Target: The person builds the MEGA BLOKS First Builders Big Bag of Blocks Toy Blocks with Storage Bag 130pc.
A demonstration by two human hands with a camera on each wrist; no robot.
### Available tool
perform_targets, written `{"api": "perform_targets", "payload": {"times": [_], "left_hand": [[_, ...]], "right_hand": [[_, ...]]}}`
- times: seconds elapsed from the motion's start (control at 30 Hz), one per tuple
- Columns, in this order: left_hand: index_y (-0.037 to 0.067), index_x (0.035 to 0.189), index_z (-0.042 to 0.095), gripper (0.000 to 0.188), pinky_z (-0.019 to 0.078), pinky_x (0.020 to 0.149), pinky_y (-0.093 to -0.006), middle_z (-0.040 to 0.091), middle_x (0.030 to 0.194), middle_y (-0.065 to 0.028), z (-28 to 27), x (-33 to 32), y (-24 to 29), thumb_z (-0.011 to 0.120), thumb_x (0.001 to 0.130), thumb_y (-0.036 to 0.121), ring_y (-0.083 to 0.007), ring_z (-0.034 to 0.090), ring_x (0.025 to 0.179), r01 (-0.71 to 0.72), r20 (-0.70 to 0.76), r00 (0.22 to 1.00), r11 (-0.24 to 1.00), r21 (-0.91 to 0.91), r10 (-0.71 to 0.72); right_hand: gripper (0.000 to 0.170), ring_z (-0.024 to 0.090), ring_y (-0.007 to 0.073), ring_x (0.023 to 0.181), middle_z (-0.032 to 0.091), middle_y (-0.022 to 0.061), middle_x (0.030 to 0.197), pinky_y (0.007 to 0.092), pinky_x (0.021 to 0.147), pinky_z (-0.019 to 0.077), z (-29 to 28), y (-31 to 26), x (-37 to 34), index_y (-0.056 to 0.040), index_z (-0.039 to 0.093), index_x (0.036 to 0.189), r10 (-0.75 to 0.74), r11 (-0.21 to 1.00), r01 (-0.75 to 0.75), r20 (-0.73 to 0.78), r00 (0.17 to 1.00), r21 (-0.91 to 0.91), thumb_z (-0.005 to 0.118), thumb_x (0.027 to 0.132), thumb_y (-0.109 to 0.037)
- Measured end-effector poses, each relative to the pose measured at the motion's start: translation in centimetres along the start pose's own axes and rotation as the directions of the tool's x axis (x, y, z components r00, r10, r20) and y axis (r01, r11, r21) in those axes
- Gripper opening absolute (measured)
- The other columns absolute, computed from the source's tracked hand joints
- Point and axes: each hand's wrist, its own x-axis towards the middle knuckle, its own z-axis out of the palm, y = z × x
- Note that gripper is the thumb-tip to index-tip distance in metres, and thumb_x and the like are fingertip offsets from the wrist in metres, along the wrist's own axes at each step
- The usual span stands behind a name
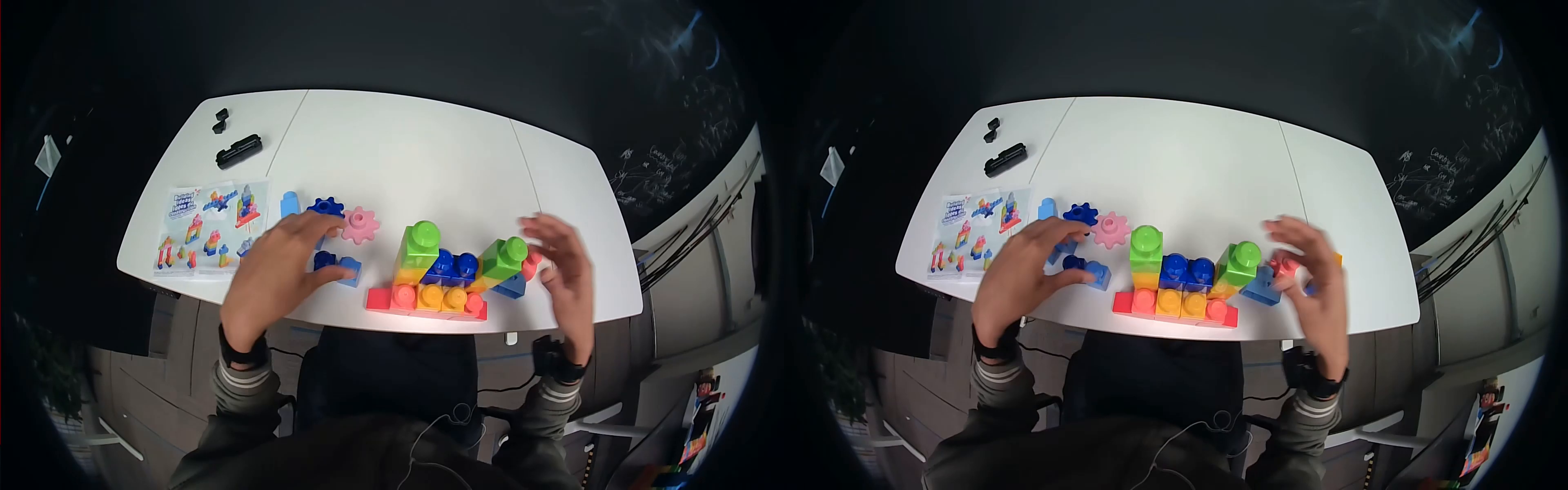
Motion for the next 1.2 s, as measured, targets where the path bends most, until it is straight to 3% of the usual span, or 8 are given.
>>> {"api": "perform_targets", "payload": {"times": [0.17,0.23,0.3,0.6,0.8,0.93,1.0,1.2], "left_hand": [[0.011,0.129,0.081,0.053,0.0629,0.101,-0.0475,0.081,0.128,-0.0103,0.1,-0.5,-1.4,0.101,0.080,0.012,-0.0368,0.077,0.121,-0.077,0.044,0.996,0.995,0.062,0.075],[0.012,0.120,0.083,0.046,0.0627,0.099,-0.0484,0.082,0.122,-0.0097,0.9,-0.1,-1.6,0.098,0.077,0.003,-0.0368,0.077,0.120,0.027,0.138,0.990,0.992,0.126,-0.044],[0.009,0.114,0.084,0.039,0.0622,0.097,-0.0485,0.081,0.117,-0.0114,1.3,0.2,-1.8,0.095,0.079,-0.001,-0.0379,0.078,0.117,0.046,0.136,0.989,0.997,0.066,-0.055],[0.003,0.140,0.077,0.050,0.0597,0.103,-0.0497,0.077,0.133,-0.0188,0.0,-0.4,0.9,0.086,0.092,-0.006,-0.0432,0.076,0.118,-0.003,-0.039,0.999,0.997,0.079,0.007],[0.007,0.153,0.074,0.051,0.0606,0.108,-0.0482,0.076,0.141,-0.0193,-1.3,-0.5,6.3,0.083,0.103,0.006,-0.0388,0.077,0.127,0.000,-0.344,0.939,0.999,0.054,0.019],[0.007,0.152,0.076,0.052,0.0621,0.105,-0.0456,0.077,0.138,-0.0187,-2.0,1.3,9.4,0.087,0.101,0.011,-0.0346,0.077,0.125,-0.308,-0.389,0.887,0.947,-0.096,0.249],[0.008,0.152,0.076,0.053,0.0624,0.104,-0.0459,0.077,0.135,-0.0187,-1.7,2.4,10.6,0.087,0.100,0.012,-0.0331,0.077,0.123,-0.362,-0.233,0.918,0.919,-0.156,0.322],[0.009,0.145,0.077,0.046,0.0638,0.092,-0.0427,0.081,0.125,-0.0156,0.8,4.2,9.9,0.088,0.100,0.013,-0.0365,0.081,0.109,-0.365,-0.181,0.921,0.926,-0.096,0.344]], "right_hand": [[0.036,0.077,0.0207,0.120,0.084,0.0104,0.133,0.0399,0.106,0.0620,-5.0,0.3,-1.6,-0.0024,0.077,0.142,0.066,0.932,-0.158,-0.276,0.959,-0.327,0.082,0.107,-0.007],[0.030,0.079,0.0196,0.114,0.085,0.0095,0.124,0.0384,0.099,0.0638,-7.0,1.8,-2.7,-0.0020,0.082,0.131,0.060,0.839,-0.229,-0.335,0.940,-0.493,0.087,0.102,-0.006],[0.046,0.080,0.0258,0.116,0.085,0.0113,0.128,0.0405,0.101,0.0651,-7.6,3.5,-4.0,-0.0018,0.080,0.136,0.104,0.757,-0.287,-0.326,0.940,-0.587,0.096,0.094,-0.006],[0.046,0.086,0.0301,0.108,0.087,0.0174,0.117,0.0424,0.103,0.0689,-7.2,7.1,-4.1,0.0018,0.079,0.133,0.307,0.752,-0.417,-0.290,0.907,-0.510,0.095,0.089,0.003],[0.037,0.085,0.0266,0.109,0.087,0.0179,0.117,0.0391,0.103,0.0640,-5.4,-1.4,-1.8,0.0033,0.077,0.132,-0.063,0.800,-0.148,-0.328,0.943,-0.581,0.092,0.097,0.000],[0.048,0.083,0.0265,0.121,0.087,0.0178,0.125,0.0403,0.111,0.0611,-1.8,-6.6,0.6,0.0017,0.074,0.138,-0.286,0.880,0.198,-0.149,0.947,-0.432,0.094,0.095,-0.003],[0.051,0.083,0.0277,0.123,0.087,0.0173,0.126,0.0402,0.111,0.0612,0.3,-7.8,1.7,0.0006,0.074,0.139,-0.300,0.917,0.285,-0.013,0.954,-0.280,0.095,0.093,-0.006],[0.049,0.084,0.0369,0.113,0.086,0.0176,0.118,0.0445,0.099,0.0649,3.5,-6.9,3.3,-0.0065,0.073,0.141,-0.218,0.896,0.269,0.177,0.960,-0.352,0.093,0.098,-0.017]]}}
